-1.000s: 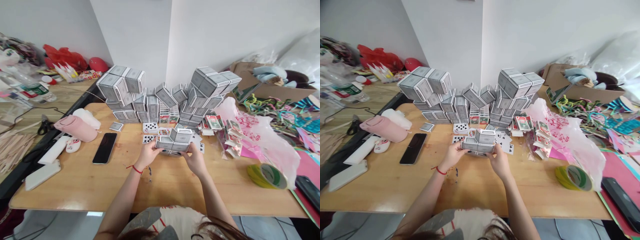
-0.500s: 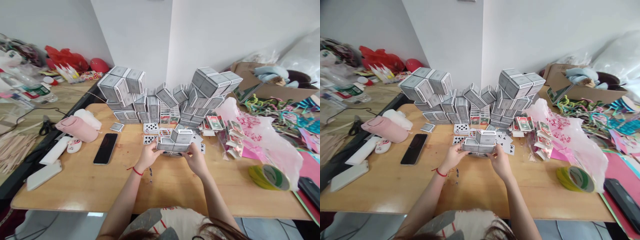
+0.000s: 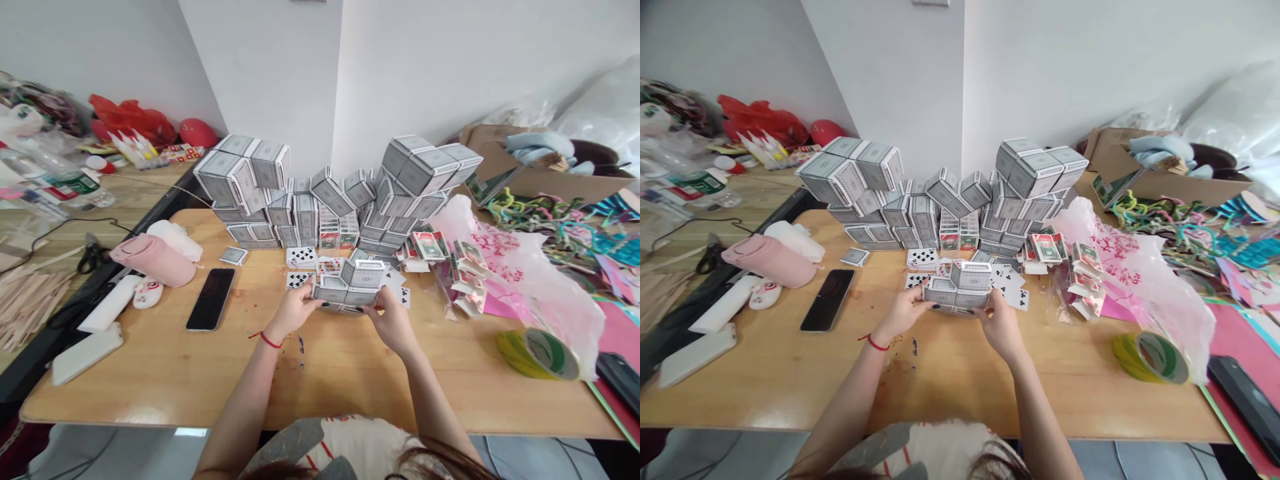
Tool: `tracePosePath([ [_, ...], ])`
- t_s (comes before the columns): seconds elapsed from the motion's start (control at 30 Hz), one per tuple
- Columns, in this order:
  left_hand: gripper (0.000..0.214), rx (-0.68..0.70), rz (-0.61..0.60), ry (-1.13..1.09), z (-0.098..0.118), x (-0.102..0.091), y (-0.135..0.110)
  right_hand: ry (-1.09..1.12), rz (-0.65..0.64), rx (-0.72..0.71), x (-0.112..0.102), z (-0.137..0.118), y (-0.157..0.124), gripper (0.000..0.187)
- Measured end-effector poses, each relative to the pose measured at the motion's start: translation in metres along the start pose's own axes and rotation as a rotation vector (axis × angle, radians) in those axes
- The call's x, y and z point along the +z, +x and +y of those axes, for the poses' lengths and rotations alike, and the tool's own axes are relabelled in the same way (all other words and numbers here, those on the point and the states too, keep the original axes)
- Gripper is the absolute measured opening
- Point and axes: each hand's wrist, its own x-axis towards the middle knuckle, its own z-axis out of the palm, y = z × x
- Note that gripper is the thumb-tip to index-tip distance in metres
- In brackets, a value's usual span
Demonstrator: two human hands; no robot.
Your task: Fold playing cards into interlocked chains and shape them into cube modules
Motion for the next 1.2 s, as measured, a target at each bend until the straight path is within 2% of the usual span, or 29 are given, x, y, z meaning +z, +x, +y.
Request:
tracePosePath([
  [0.33,0.027,0.017,-0.126,0.102,0.006,-0.017,0.008,-0.071,-0.008,0.007,-0.002,-0.004,-0.002,0.023],
  [0.67,0.02,0.007,-0.135,0.071,0.006,-0.015,0.005,-0.075,0.002,-0.02,0.001,0.002,-0.002,0.026],
  [0.87,0.019,0.002,-0.103,0.037,0.005,-0.012,0.0,-0.113,-0.001,-0.029,0.001,0.0,-0.001,0.021],
  [1.07,0.012,0.075,-0.101,0.108,0.001,-0.014,0.001,-0.132,-0.014,-0.012,-0.002,-0.009,0.0,0.018],
  [1.2,0.009,0.123,-0.106,0.161,-0.003,-0.015,0.003,-0.167,0.0,-0.01,-0.003,-0.013,0.002,0.01],
])
